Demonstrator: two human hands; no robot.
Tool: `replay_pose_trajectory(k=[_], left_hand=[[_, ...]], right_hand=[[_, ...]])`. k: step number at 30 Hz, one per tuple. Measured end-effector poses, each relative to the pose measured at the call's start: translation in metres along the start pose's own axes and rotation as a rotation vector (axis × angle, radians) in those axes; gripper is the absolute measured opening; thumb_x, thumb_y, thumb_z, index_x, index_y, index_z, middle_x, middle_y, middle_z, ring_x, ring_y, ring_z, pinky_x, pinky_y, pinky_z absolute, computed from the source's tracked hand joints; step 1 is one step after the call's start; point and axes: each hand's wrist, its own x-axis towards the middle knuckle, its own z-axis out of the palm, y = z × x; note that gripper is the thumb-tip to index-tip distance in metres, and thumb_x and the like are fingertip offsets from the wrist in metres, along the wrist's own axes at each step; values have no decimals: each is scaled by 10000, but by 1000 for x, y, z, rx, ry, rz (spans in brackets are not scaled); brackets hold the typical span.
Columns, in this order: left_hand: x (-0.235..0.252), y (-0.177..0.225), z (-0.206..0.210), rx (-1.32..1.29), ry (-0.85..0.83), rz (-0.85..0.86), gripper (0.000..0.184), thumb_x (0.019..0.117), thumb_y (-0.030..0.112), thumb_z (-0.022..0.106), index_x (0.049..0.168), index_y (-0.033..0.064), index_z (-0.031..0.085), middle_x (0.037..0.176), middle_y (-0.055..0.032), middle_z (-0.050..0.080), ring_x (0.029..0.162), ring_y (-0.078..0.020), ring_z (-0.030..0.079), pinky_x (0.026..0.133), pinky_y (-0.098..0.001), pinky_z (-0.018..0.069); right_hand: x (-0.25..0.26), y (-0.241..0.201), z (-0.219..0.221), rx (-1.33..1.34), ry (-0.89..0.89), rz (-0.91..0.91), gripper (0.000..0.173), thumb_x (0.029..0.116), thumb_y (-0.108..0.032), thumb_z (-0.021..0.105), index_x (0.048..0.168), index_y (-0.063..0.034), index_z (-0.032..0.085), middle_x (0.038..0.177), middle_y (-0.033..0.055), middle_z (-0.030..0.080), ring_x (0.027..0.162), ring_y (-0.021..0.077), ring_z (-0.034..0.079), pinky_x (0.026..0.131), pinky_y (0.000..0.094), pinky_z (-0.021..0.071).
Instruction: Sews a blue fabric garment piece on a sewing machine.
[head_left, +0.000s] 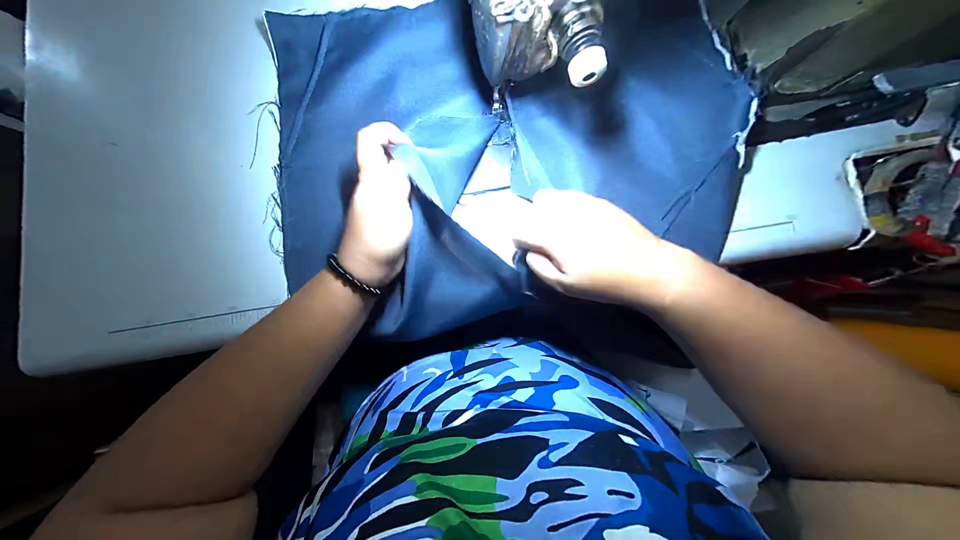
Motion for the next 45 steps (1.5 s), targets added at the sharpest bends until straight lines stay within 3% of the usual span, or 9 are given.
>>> replay_pose_trajectory(k=[1,3,5,7,10,13,16,21,45], left_hand=[[-7,-8,-1,195,-138,213,191,1005,11,397,1122,-73,522,1183,-116,574,1184,-112,543,1063,-286,428],[-20,-10,1,558,-475,533,246,976,116,491,1028,74,728,1309,-167,650,1352,-313,524,1184,-584,268],[-19,0,12,708,-646,641,298,960,104,502,1121,123,752,1203,-140,715,1175,-328,654,1031,-588,450],[-7,19,29,697,-629,428,294,886,94,518,1125,28,675,935,-111,709,904,-294,688,773,-502,521],[18,40,60,812,-505,-92,234,1026,211,468,1214,90,538,774,-62,640,733,-256,659,650,-466,522],[23,41,85,1045,-407,-258,210,1023,239,488,1162,107,572,799,-104,672,809,-322,707,654,-507,531],[6,29,89,1193,-334,5,219,1043,207,464,1121,84,627,810,-100,654,818,-322,694,614,-461,507],[3,9,68,1063,-353,142,374,972,154,481,1289,44,648,1498,-202,528,1436,-355,456,1117,-549,386],[21,-7,34,932,-515,358,543,901,49,504,1439,21,574,1420,-204,585,1344,-346,544,1097,-489,432]], right_hand=[[0,-2,-2,63,7,122,241,947,-151,463,854,-55,663,777,111,628,768,307,670,610,498,520],[3,2,-8,199,52,464,425,1084,-317,397,917,-36,669,770,104,636,743,259,658,650,492,509],[13,6,-9,228,123,710,489,1090,-449,409,926,-47,635,765,95,611,729,237,625,672,474,485],[19,4,-2,150,190,762,367,1070,-323,482,993,-6,650,806,156,655,771,312,670,690,519,523],[24,-3,4,55,210,819,259,1055,-229,493,1004,-13,627,805,183,663,801,375,691,681,555,519],[22,-3,8,36,240,800,302,1062,-236,466,949,-15,638,790,179,663,797,368,694,672,553,517],[17,1,16,18,318,725,292,1028,-209,483,903,-23,670,788,163,684,788,349,706,662,548,525],[16,5,23,80,457,666,167,954,-152,633,974,-32,748,938,142,695,866,274,695,755,455,563],[16,-4,28,170,420,556,139,879,-98,619,873,-48,749,851,105,729,827,248,706,726,466,545]])
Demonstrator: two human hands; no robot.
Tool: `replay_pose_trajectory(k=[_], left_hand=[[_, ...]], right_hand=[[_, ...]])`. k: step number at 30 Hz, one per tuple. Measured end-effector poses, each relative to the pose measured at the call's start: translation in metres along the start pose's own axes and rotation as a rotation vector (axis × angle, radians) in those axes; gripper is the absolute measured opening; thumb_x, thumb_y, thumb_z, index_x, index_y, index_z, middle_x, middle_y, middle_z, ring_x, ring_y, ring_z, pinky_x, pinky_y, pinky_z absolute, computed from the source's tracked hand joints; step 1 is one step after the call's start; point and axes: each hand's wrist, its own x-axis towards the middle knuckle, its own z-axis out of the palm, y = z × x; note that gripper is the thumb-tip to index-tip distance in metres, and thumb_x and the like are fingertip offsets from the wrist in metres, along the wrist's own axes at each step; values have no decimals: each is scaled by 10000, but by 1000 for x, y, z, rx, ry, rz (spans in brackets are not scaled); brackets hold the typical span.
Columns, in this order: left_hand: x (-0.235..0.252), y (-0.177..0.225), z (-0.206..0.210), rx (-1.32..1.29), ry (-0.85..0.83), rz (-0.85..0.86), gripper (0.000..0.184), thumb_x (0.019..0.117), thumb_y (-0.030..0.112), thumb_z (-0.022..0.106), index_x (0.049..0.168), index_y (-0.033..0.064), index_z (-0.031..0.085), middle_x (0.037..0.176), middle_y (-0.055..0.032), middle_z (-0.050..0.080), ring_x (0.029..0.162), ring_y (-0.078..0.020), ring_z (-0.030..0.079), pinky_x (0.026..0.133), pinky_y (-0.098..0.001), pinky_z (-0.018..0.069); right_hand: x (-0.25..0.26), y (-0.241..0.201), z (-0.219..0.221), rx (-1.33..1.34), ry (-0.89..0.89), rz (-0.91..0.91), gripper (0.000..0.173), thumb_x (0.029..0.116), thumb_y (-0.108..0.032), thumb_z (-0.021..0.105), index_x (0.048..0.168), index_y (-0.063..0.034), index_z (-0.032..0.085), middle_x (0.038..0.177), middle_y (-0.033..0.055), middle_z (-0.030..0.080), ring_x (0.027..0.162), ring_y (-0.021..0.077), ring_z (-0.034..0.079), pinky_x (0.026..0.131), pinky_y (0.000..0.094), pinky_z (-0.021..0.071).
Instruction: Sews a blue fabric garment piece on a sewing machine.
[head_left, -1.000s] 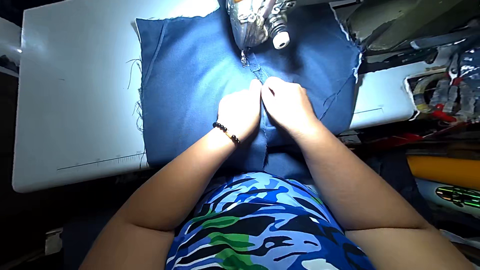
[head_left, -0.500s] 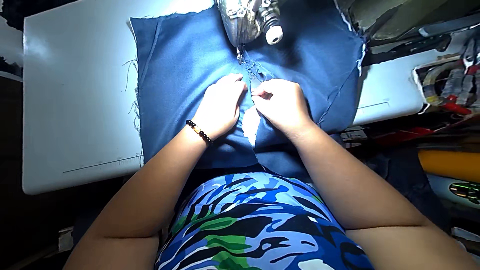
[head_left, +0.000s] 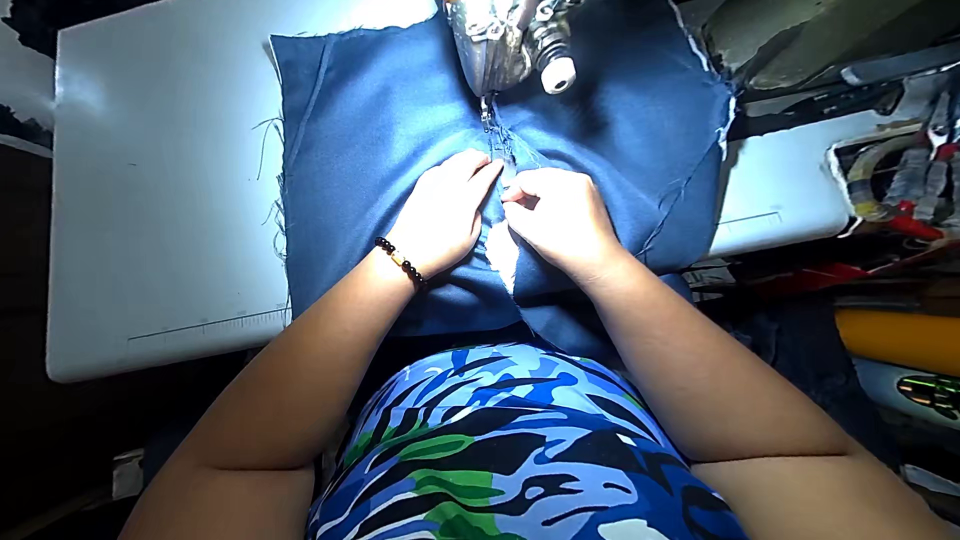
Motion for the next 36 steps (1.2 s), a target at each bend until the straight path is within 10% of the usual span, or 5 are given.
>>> replay_pose_trajectory(k=[5,20,36], left_hand=[[-2,-4,3,-52,-30,-7,567,907,87,471,1466,37,552,1574,-161,464,1458,-328,436,1164,-510,353],[20,-22,-4,-33,34,46,397,954,57,453,1267,12,694,1415,-150,630,1394,-345,524,1176,-471,376],[10,-17,2,-84,70,10,397,939,11,460,1227,74,725,1408,-118,642,1402,-344,517,1161,-539,358]], right_hand=[[1,0,-1,-41,-9,-7,132,869,-98,623,853,-42,741,813,105,708,785,248,692,689,458,535],[33,2,-2,-61,-32,55,133,879,-90,620,886,-27,738,834,120,716,812,260,694,722,480,531],[15,30,-18,-306,-162,-421,299,1013,-146,507,1154,-59,756,1066,173,678,1029,379,632,869,509,515]])
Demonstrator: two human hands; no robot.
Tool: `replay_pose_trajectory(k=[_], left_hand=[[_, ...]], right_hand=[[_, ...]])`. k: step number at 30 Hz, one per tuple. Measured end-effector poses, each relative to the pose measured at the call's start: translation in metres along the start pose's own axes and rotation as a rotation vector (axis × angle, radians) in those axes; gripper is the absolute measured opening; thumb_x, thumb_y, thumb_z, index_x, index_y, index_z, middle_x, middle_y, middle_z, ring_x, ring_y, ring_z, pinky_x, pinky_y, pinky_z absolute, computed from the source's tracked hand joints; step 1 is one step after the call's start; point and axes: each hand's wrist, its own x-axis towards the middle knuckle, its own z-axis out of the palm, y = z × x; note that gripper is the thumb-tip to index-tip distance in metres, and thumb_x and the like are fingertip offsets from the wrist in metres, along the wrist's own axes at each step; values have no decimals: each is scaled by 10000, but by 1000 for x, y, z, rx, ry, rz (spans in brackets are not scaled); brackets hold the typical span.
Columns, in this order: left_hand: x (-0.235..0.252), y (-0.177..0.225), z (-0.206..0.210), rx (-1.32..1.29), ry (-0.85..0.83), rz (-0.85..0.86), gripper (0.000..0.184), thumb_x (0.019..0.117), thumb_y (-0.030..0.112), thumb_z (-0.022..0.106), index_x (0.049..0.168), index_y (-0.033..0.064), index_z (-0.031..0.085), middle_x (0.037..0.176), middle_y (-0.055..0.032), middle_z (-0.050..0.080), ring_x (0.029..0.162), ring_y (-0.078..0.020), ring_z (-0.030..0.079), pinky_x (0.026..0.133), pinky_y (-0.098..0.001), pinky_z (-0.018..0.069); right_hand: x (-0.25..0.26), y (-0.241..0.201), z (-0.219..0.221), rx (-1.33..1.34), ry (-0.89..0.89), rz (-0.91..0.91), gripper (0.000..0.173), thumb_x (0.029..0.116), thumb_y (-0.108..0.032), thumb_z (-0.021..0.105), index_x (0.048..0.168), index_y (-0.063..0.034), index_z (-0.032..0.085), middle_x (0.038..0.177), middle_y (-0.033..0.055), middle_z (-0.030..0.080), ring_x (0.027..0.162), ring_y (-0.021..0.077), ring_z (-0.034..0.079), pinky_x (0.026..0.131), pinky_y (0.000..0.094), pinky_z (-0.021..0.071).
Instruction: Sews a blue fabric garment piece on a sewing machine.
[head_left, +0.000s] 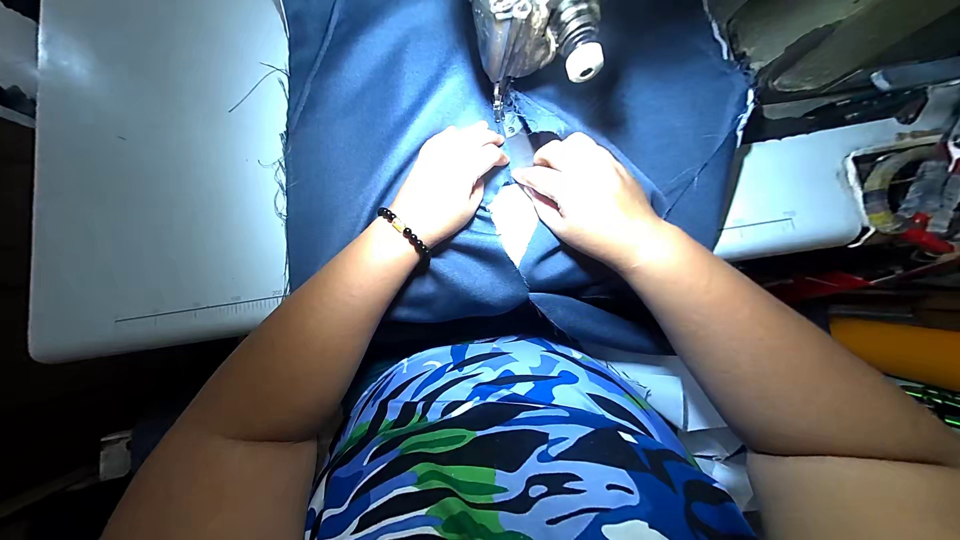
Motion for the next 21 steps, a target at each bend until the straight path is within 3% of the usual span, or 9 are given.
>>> replay_pose_trajectory(k=[10,16,21], left_hand=[[5,-13,-2,22,-15,57,394,940,62,443,1223,93,715,1399,-106,644,1394,-323,521,1122,-526,389],[26,-34,-7,9,12,88,371,916,30,453,1175,28,720,1273,-206,662,1223,-370,615,1002,-508,472],[51,-60,-11,44,50,61,312,932,20,448,1104,-8,706,1224,-205,671,1163,-332,647,985,-441,504]], right_hand=[[5,4,-1,27,-45,43,328,1017,-208,488,1182,-95,748,1126,185,656,1059,399,602,874,532,499],[26,13,1,-18,-76,88,352,1019,-174,479,1274,-114,715,1179,203,641,1120,434,591,891,564,503],[38,8,-1,-83,-133,165,367,1049,-180,469,1357,-123,659,1254,224,593,1188,454,545,939,576,480]])
